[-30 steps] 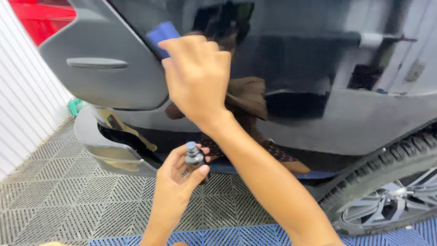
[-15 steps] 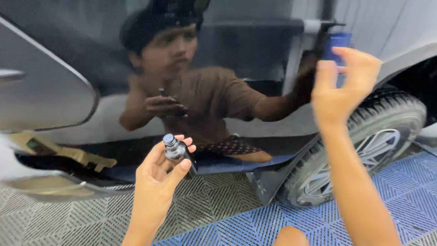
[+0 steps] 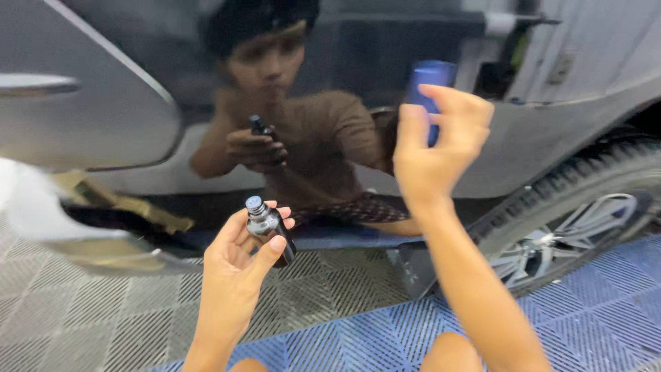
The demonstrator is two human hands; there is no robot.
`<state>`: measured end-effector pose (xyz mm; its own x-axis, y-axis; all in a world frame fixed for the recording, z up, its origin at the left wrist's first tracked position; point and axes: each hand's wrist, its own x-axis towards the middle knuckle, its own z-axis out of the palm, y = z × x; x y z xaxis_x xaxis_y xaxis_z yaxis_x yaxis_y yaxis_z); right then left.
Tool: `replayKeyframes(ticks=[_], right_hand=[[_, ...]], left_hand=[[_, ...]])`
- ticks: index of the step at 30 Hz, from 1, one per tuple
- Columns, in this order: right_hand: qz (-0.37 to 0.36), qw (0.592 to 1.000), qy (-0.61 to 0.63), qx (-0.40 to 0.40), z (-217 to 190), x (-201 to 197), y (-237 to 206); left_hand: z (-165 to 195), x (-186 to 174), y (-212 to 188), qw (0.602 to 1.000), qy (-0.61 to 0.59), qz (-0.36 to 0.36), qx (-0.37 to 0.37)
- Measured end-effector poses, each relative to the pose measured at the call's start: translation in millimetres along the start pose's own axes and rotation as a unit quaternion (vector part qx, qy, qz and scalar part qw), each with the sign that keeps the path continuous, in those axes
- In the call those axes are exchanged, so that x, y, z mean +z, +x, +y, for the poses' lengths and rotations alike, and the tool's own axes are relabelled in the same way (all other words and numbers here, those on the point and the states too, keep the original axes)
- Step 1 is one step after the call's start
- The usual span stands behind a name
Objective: The person applies a liquid from a small bottle onto a blue sponge and wipes the side panel of a black car. They work along the lower side panel and wheel arch, repeatedly applying the liquid and wiping the surface.
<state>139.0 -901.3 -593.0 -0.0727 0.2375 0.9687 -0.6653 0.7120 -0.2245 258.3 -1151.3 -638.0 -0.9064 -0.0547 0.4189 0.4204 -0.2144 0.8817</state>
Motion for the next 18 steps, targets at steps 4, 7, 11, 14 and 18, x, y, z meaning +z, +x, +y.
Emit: replayKeyframes(ticks=[4, 7, 11, 14, 18], right_hand=[[-0.016, 0.998, 0.029, -0.053, -93, 62, -4], [-0.024, 0.995, 0.083, -0.056, -137, 92, -8], [-0.04, 0.992, 0.106, -0.049, -172, 117, -16], [-0.06, 0.991, 0.106, -0.059, -170, 112, -19], [-0.08, 0.988, 0.082, -0.101, -111, 67, -25]], left_hand=[[7, -23, -13, 0.999, -0.008, 0.034, 0.009], [12, -34, -19, 0.998, -0.008, 0.052, 0.022], [17, -38, -26, 0.998, -0.007, 0.062, 0.029], [14, -31, -26, 0.998, 0.006, 0.063, 0.025], [6, -20, -25, 0.999, 0.012, 0.044, 0.021]])
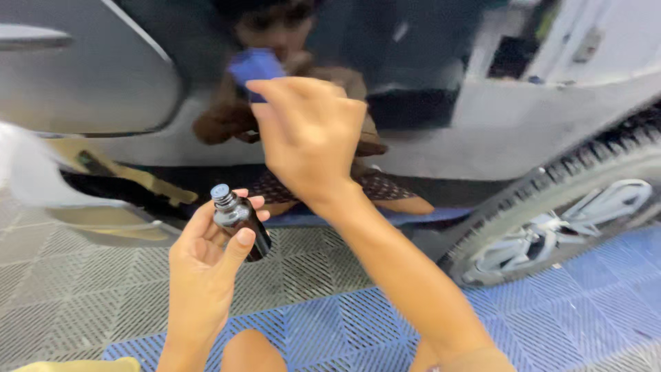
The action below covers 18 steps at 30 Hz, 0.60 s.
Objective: The person applies a liquid from a small bottle onto a blue sponge and wipes the side panel of a black car. They work along the lower side panel and wheel arch, repeatedly applying the liquid and wiping the surface.
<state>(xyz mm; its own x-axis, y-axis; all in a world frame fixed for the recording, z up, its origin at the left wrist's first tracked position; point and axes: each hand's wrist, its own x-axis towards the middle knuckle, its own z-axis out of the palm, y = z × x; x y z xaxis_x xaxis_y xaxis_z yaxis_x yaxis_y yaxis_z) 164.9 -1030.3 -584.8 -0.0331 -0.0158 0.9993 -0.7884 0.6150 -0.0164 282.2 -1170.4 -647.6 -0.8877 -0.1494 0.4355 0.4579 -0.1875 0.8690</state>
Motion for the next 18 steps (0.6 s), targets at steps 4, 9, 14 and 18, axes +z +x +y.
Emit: replayKeyframes(ticks=[4, 9, 14, 18], right_hand=[[0.025, 0.99, -0.135, 0.034, 95, -91, -39], [0.081, 0.967, -0.212, 0.118, 223, -224, -84], [0.115, 0.953, -0.209, 0.189, 282, -268, -106], [0.05, 0.969, -0.222, 0.101, 233, -221, -92]], left_hand=[[-8, 12, 3, 1.0, 0.002, -0.015, -0.022], [-13, 18, 10, 0.999, 0.001, -0.036, -0.028], [-23, 17, 8, 0.999, -0.017, -0.041, -0.026], [-28, 9, 9, 0.999, -0.014, -0.031, -0.033]])
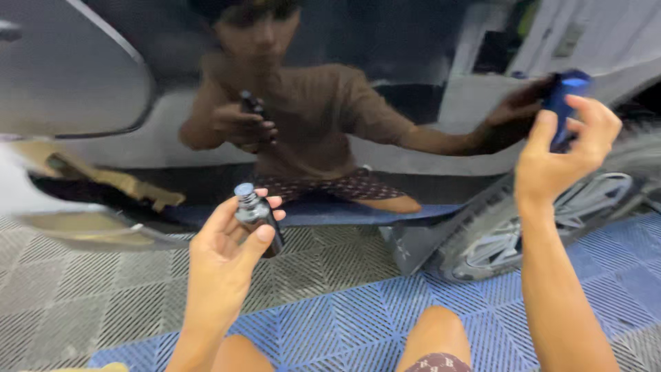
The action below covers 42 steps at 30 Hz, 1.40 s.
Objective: The person applies a liquid from a small bottle onto a blue sponge and wipes the side panel of a black car. They work along the lower side panel and wheel arch, repeatedly applying the liquid and wiping the surface.
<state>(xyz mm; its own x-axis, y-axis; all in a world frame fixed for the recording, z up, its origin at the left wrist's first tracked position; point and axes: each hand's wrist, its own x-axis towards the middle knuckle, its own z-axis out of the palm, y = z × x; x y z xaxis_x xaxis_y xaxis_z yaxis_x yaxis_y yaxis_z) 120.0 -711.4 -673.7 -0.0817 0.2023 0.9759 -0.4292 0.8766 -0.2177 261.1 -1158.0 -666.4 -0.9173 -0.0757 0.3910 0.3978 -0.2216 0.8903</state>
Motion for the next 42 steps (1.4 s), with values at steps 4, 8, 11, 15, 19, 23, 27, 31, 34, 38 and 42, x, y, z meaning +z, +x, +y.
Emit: replayKeyframes(ticks=[4, 8, 11, 15, 19, 23, 27, 31, 34, 38, 42], right_hand=[[-0.065, 0.983, 0.014, -0.17, -126, 39, 15], [-0.077, 0.958, 0.104, -0.258, -230, 83, 38], [-0.074, 0.939, 0.158, -0.297, -278, 104, 49], [-0.093, 0.921, 0.157, -0.344, -317, 121, 42], [-0.116, 0.885, 0.132, -0.431, -337, 130, 19], [-0.114, 0.852, 0.141, -0.492, -359, 142, 2], [-0.093, 0.837, 0.139, -0.52, -390, 165, -8], [-0.096, 0.837, 0.155, -0.517, -394, 184, -32], [-0.131, 0.806, 0.169, -0.551, -376, 177, -75], [-0.248, 0.726, 0.169, -0.618, -359, 162, -118], [-0.175, 0.749, 0.16, -0.619, -371, 167, -88]], left_hand=[[-4, -12, -3, 1.0, -0.017, 0.002, 0.015], [-6, -31, -9, 0.999, -0.024, 0.021, 0.001], [-6, -44, -11, 0.999, -0.02, 0.036, -0.007], [-6, -60, -17, 0.999, -0.016, 0.051, 0.002], [-7, -79, -26, 0.997, -0.003, 0.071, 0.002], [-3, -98, -35, 0.996, 0.008, 0.087, 0.012], [0, -108, -45, 0.994, 0.019, 0.103, 0.015], [3, -116, -51, 0.994, 0.002, 0.108, 0.023], [4, -121, -58, 0.992, 0.002, 0.12, 0.024], [3, -125, -64, 0.992, -0.004, 0.125, 0.022], [3, -123, -67, 0.991, 0.002, 0.129, 0.019]])
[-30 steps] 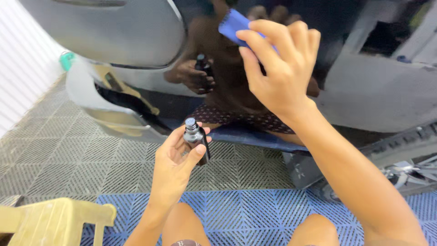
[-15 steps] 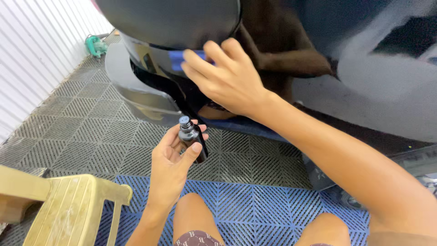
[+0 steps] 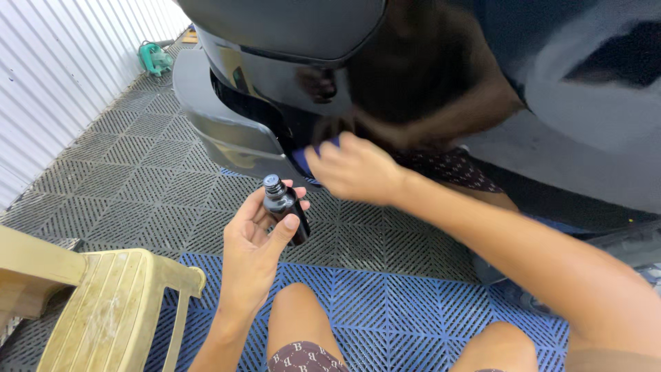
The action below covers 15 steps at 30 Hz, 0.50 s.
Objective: The person applies a liquid from a small bottle onto a blue sponge and wipes the side panel of a black car. They work along the lower side panel and wheel arch, repeatedly applying the liquid and wiping the surface.
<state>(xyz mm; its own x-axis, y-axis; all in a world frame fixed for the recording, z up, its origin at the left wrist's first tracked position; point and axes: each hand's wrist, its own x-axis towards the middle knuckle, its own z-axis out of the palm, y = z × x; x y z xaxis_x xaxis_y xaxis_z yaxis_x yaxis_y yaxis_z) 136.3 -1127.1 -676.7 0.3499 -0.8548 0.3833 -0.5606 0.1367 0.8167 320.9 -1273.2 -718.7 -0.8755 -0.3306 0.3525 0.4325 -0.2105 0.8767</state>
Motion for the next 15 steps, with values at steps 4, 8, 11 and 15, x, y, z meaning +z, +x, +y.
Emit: replayKeyframes(ticks=[4, 8, 11, 15], right_hand=[[0.059, 0.993, -0.043, 0.088, 54, -6, 28], [0.061, 0.994, -0.035, 0.084, 34, -6, 15], [-0.029, 0.999, 0.033, 0.019, -11, -9, -23], [-0.107, 0.993, 0.033, -0.038, -21, -9, -48]], left_hand=[[-1, 6, 0, 1.0, -0.005, 0.0, 0.009], [1, 6, -3, 1.0, -0.008, -0.004, 0.003], [3, 5, -4, 1.0, -0.004, -0.003, 0.002], [5, 8, -4, 1.0, 0.006, -0.006, -0.004]])
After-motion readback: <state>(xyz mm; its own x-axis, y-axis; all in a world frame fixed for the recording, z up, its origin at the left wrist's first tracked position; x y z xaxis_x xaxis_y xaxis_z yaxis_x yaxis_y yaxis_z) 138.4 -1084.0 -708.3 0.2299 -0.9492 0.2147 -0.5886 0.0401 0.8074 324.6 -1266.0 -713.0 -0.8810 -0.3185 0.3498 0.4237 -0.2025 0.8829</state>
